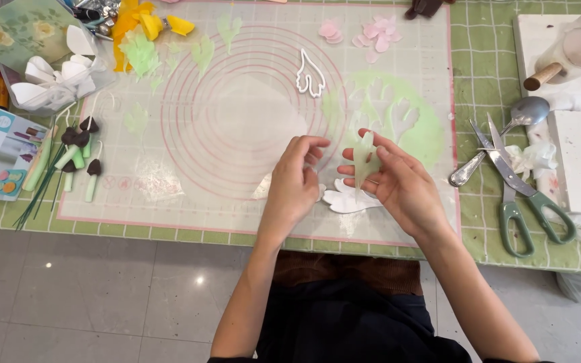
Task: Shaping and assembling wax elements into flower-like shapes for candle making.
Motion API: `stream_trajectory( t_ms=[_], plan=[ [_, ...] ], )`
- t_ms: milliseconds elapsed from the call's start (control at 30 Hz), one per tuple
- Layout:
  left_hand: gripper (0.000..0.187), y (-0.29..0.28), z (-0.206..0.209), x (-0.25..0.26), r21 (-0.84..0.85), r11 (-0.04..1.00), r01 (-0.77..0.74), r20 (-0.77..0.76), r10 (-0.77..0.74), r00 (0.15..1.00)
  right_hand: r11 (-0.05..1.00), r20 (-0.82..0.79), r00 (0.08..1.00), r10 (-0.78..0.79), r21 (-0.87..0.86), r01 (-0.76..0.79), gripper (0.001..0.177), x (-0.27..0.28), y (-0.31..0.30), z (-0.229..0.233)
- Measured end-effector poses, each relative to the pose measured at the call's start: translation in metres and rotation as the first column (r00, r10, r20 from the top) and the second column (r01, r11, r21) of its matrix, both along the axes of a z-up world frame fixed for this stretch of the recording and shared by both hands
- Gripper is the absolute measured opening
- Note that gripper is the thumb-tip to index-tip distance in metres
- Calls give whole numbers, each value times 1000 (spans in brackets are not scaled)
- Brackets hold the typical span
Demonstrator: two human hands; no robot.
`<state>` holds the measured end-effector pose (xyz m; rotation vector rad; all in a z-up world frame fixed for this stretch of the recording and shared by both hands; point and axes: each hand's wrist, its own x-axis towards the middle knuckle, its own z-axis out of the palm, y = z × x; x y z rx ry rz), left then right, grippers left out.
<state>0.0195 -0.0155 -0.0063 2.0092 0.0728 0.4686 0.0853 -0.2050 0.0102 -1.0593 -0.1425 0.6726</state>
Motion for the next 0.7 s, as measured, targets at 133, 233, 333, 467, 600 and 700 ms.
stream_trajectory(
  t_ms=[133,233,333,467,600,700],
  plan=[
    [19,-3,2,10,-318,948,-27,-110,-9,994,999,20,999,31,40,-32,49,-1,5,1],
    [19,-4,6,14,-404,911,89,-99,-140,985,998,45,997,59,3,-59,50,-2,5,-8],
    [24,-5,9,14,-543,833,103,-192,-243,951,969,270,953,136,-236,-71,54,-2,3,-18],
    [20,3,-15,15,-578,806,130,-166,-272,948,970,312,937,157,-227,-87,57,-2,6,-24],
    [14,13,-21,12,-730,668,147,13,-200,980,918,212,946,245,262,-297,56,-6,17,-14],
    [11,21,-11,8,-750,654,97,24,-120,993,949,103,958,267,-199,-243,66,-11,26,-12]
  ],
)
